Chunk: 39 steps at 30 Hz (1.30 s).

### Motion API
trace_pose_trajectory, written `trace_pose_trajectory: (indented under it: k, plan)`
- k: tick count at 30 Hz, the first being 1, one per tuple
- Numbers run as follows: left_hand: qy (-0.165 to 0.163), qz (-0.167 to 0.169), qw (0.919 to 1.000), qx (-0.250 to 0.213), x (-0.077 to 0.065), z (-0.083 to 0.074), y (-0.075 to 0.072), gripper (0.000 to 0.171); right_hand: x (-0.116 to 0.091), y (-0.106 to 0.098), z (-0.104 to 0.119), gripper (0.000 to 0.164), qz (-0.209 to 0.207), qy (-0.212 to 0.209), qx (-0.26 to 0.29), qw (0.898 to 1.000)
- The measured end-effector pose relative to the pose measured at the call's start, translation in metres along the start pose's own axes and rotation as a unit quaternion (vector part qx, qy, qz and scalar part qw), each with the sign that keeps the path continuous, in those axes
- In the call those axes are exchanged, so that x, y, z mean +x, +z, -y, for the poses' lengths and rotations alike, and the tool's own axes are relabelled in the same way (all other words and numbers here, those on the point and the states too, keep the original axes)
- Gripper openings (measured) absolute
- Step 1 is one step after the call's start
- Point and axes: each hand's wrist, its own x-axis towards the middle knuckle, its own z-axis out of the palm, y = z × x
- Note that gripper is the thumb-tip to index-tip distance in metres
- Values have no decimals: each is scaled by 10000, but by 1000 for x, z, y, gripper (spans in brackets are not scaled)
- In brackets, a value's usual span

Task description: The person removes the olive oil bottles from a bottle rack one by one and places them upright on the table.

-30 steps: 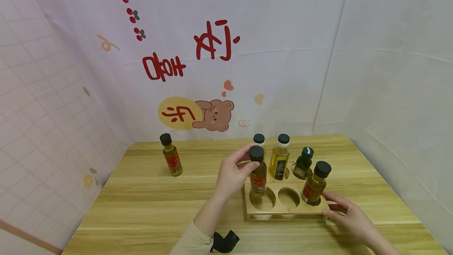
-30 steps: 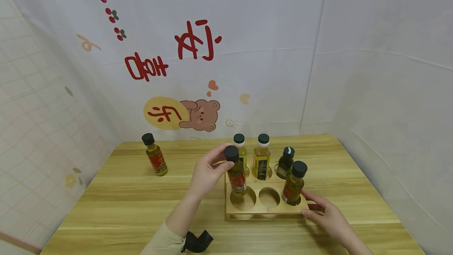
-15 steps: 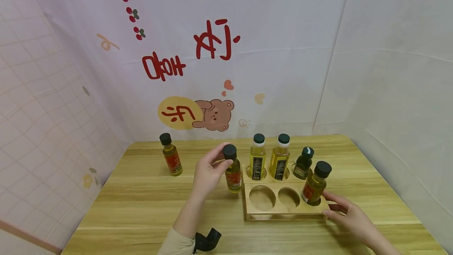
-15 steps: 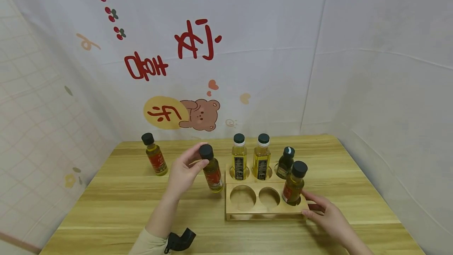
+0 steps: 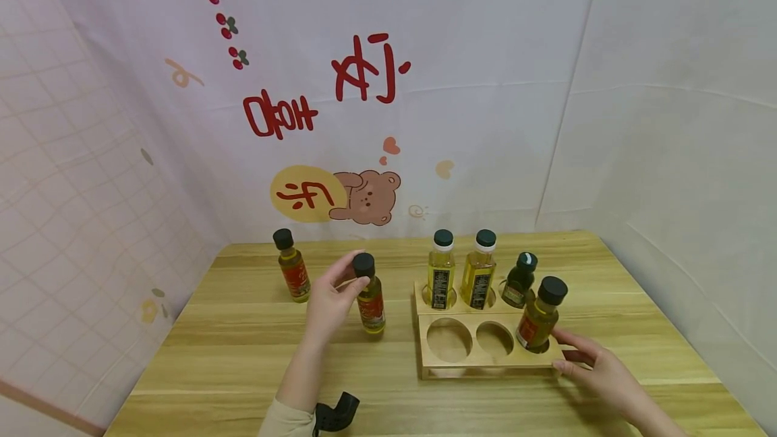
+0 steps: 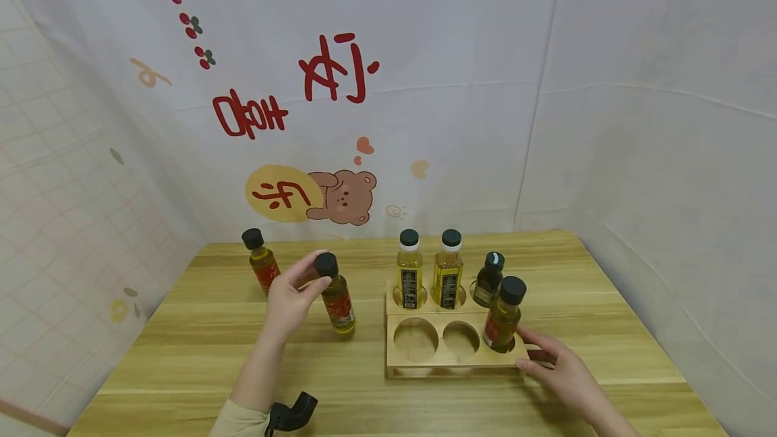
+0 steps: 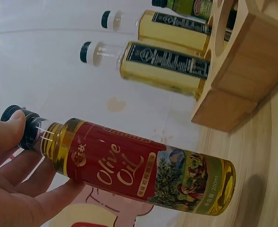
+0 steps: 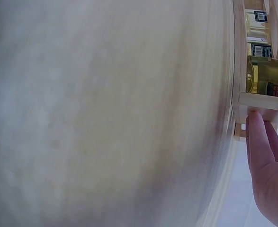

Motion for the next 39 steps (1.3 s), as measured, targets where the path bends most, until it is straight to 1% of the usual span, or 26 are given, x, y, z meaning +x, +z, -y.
trace_pose_trajectory:
  k: [4, 10, 13, 17, 21, 25, 30, 35, 39]
  plan:
    - [-111, -125, 9999, 29, 1, 6, -11, 45, 0, 0, -1, 62, 7, -7, 11, 10000]
    - [-16, -320, 9992, 233, 1, 18, -32, 44, 1, -1, -1, 64, 16, -28, 82, 10000]
    - [1, -449, 9980, 440, 2, 21, -43, 43, 1, 0, -1, 64, 30, -5, 135, 9999]
    - [-228, -570, 9949, 795, 2, 24, -57, 44, 1, 1, -1, 64, 47, 49, 219, 9997]
    - [-538, -562, 9915, 1043, 1, 26, -70, 45, 2, 1, -1, 64, 24, -7, 197, 9998]
    - [-734, -606, 9888, 1153, 1, 28, -83, 45, 1, 0, 0, 63, 2, -69, 140, 9999]
    - [-946, -880, 9849, 1154, 1, 29, -96, 45, 1, 0, 0, 63, -5, -142, 125, 9998]
    - [-1017, -1175, 9800, 1244, 1, 30, -109, 44, 1, 0, 0, 63, -41, -209, 112, 9997]
    - [-938, -1444, 9771, 1250, 1, 33, -118, 43, 1, 0, 1, 63, -31, -163, 98, 9998]
